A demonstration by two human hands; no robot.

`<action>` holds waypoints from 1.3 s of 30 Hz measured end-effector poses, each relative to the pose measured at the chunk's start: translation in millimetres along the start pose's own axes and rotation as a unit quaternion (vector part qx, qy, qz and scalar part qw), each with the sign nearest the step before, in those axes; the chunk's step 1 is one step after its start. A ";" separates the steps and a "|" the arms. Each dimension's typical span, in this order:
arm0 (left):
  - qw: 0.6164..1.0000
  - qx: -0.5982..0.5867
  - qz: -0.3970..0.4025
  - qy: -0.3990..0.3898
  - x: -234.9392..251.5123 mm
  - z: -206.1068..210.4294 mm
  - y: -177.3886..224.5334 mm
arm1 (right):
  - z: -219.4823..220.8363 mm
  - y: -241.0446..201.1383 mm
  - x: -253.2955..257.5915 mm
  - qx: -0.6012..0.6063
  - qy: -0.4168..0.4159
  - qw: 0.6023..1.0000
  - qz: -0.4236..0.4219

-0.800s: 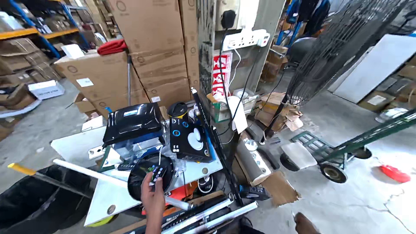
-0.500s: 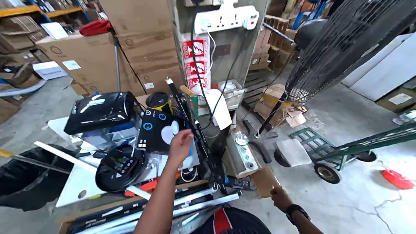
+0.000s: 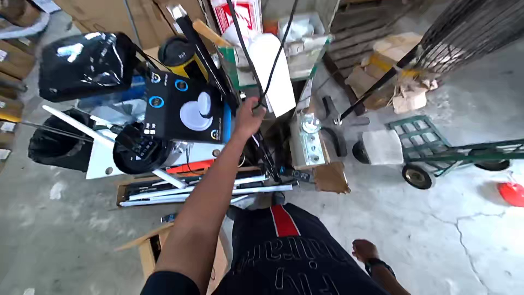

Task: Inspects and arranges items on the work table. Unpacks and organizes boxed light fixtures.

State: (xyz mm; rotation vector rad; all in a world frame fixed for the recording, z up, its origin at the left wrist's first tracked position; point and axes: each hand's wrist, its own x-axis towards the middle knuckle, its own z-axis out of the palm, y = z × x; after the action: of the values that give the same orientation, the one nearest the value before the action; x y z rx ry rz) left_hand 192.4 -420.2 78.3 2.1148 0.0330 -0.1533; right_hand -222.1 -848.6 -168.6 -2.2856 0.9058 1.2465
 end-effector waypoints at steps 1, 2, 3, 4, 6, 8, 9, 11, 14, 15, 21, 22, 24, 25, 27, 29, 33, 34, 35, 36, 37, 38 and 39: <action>0.999 0.034 0.012 -0.008 3.5 -6.1 2.6 | -8.5 -4.8 -1.8 -0.036 -0.006 0.999 -0.004; 0.997 0.068 0.026 -0.013 5.8 -11.0 6.0 | -18.1 -11.2 -2.8 -0.034 0.001 0.999 -0.007; 0.994 0.099 0.040 -0.016 7.3 -15.0 9.2 | -27.0 -19.1 -3.1 0.001 0.018 1.000 -0.009; 0.991 0.122 0.051 -0.017 8.7 -18.0 12.9 | -35.0 -27.7 -4.3 0.070 0.041 0.997 -0.012; 0.986 0.150 0.070 -0.017 8.8 -21.6 17.5 | -47.5 -41.5 -5.5 0.245 0.087 0.966 -0.009; 0.987 0.144 0.074 -0.011 7.5 -30.0 21.8 | -62.5 -57.9 -4.9 0.328 0.107 0.939 -0.010; 0.989 0.128 0.079 0.004 7.3 -36.9 22.7 | -68.3 -65.8 -5.3 0.338 0.111 0.935 -0.017; 0.989 0.093 0.098 0.055 8.1 -53.9 25.8 | -73.5 -77.5 -6.0 0.331 0.113 0.936 -0.036; 0.981 0.078 0.134 0.120 6.2 -84.7 37.8 | -69.4 -81.7 -9.3 0.299 0.092 0.949 -0.035; 0.975 0.076 0.154 0.141 4.5 -92.4 40.7 | -65.3 -79.8 -9.9 0.292 0.087 0.952 -0.029; 0.972 0.089 0.151 0.154 -25.4 -97.8 17.0 | -37.3 -45.2 -4.0 0.252 0.044 0.967 0.017; 0.976 0.101 0.134 0.140 -37.2 -90.4 9.4 | -35.2 -40.1 -2.6 0.248 0.039 0.968 0.022; 0.981 0.122 0.101 0.109 -65.2 -62.5 -17.7 | -33.9 -34.0 -0.4 0.246 0.026 0.968 0.036; 0.988 0.122 0.059 0.069 -82.3 -42.5 -38.7 | -34.4 -32.4 1.4 0.245 0.018 0.968 0.044; 0.989 0.117 -0.074 -0.057 -120.1 4.9 -106.6 | -37.0 -34.0 4.5 0.251 -0.003 0.967 0.053; 0.949 0.119 -0.207 -0.205 -165.4 52.1 -190.0 | -41.0 -39.6 6.3 0.262 -0.009 0.963 0.055; 0.871 0.006 -0.412 -0.267 -295.6 99.2 -270.3 | -46.5 -49.9 8.1 0.283 -0.003 0.958 0.041; 0.855 -0.047 -0.461 -0.231 -314.6 97.7 -272.3 | -46.8 -51.0 8.4 0.285 -0.003 0.958 0.036; 0.835 -0.076 -0.508 -0.197 -324.3 92.2 -270.1 | -46.6 -51.3 8.9 0.283 -0.002 0.958 0.033; 0.812 -0.077 -0.550 -0.179 -326.7 85.2 -269.2 | -46.5 -51.3 9.9 0.278 -0.005 0.960 0.032; 0.795 -0.072 -0.578 -0.173 -327.0 78.8 -271.6 | -45.8 -49.8 11.1 0.268 -0.012 0.963 0.033; 0.785 -0.061 -0.590 -0.177 -326.3 75.1 -275.3 | -45.4 -47.4 12.3 0.254 -0.019 0.966 0.034; 0.786 -0.047 -0.589 -0.183 -325.0 74.7 -278.0 | -46.3 -45.6 13.5 0.238 -0.027 0.970 0.038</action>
State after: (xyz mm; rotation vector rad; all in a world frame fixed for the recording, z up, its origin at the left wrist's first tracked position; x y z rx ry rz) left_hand -160.8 -326.3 -156.1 1.6295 1.1087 -1.2600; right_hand -157.4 -848.4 -154.2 -1.8458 1.1393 0.9814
